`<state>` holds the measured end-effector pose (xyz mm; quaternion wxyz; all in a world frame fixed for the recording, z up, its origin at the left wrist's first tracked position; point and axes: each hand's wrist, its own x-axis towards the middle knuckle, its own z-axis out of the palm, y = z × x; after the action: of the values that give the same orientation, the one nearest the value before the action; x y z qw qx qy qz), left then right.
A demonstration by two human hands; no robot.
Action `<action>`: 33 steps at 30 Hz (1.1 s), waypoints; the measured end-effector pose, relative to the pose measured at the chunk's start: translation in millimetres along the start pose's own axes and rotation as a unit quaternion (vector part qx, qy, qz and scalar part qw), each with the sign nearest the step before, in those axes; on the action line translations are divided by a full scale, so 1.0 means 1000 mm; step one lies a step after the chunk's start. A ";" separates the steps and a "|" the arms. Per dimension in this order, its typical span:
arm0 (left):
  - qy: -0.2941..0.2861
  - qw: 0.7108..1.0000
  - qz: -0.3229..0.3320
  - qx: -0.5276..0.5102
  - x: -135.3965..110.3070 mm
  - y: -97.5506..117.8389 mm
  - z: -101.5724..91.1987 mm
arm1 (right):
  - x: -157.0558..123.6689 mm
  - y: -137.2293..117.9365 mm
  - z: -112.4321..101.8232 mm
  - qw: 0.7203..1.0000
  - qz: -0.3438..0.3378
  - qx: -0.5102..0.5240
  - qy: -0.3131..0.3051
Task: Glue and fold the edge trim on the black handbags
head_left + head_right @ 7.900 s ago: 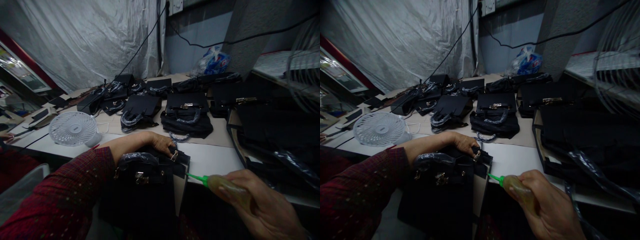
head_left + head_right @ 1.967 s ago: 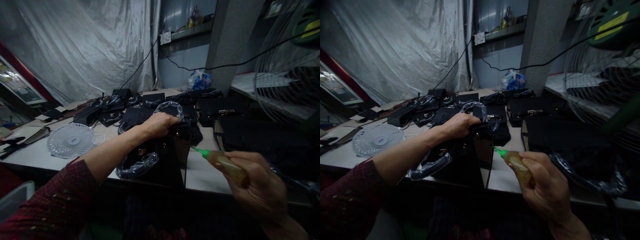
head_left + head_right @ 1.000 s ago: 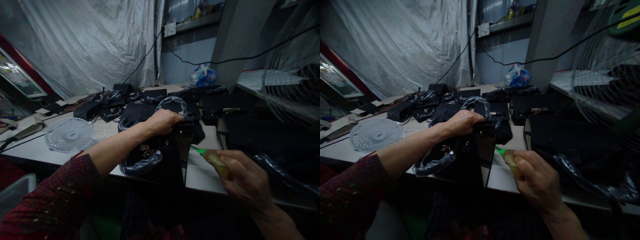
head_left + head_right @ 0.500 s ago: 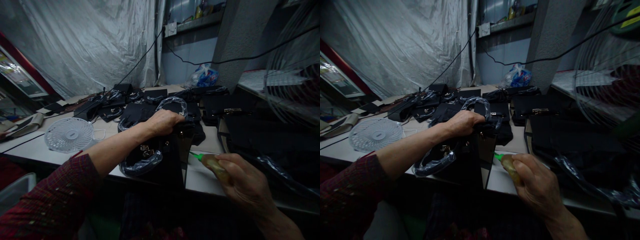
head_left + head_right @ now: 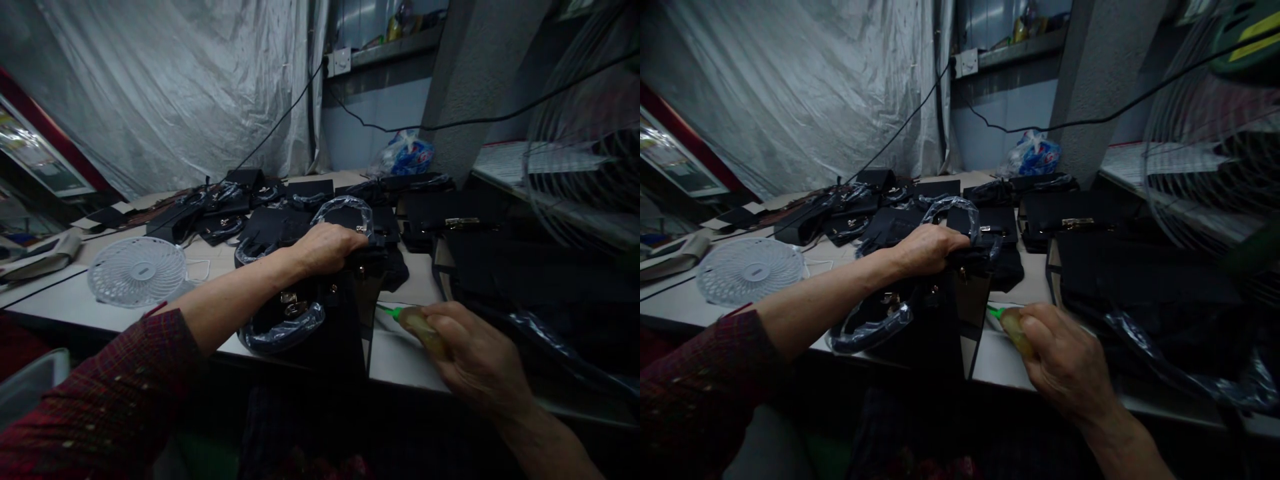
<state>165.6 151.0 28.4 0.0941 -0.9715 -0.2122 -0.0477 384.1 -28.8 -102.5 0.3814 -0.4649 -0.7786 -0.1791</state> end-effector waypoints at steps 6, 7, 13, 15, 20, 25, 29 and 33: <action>0.014 1.000 -0.003 -0.014 0.000 0.000 0.002 | 0.000 0.002 -0.003 0.999 0.002 0.011 0.052; 0.015 1.000 -0.003 -0.017 0.000 0.000 0.002 | 0.001 0.002 -0.003 0.998 -0.003 0.007 0.061; 0.008 1.000 -0.009 -0.020 -0.001 0.001 0.000 | 0.006 -0.001 -0.003 0.999 -0.030 0.005 0.016; 0.010 1.000 -0.007 -0.016 0.000 0.001 0.000 | 0.007 -0.001 -0.004 0.999 -0.031 0.016 0.023; 0.012 1.000 -0.002 -0.015 0.000 0.000 0.001 | 0.009 0.000 -0.004 0.999 -0.022 0.024 -0.005; 0.015 1.000 -0.005 -0.005 0.000 0.000 0.002 | 0.007 0.000 -0.002 0.999 -0.009 0.035 -0.013; 0.007 1.000 -0.004 -0.004 0.000 0.000 0.003 | 0.008 0.000 -0.002 0.999 -0.006 0.033 -0.017; 0.014 1.000 -0.003 0.001 0.000 0.000 0.003 | 0.008 -0.001 -0.003 0.997 0.009 0.067 -0.043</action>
<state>165.8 151.7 25.4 0.0975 -0.9700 -0.2143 -0.0611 382.0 -26.4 -94.8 0.3794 -0.4528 -0.8003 -0.1029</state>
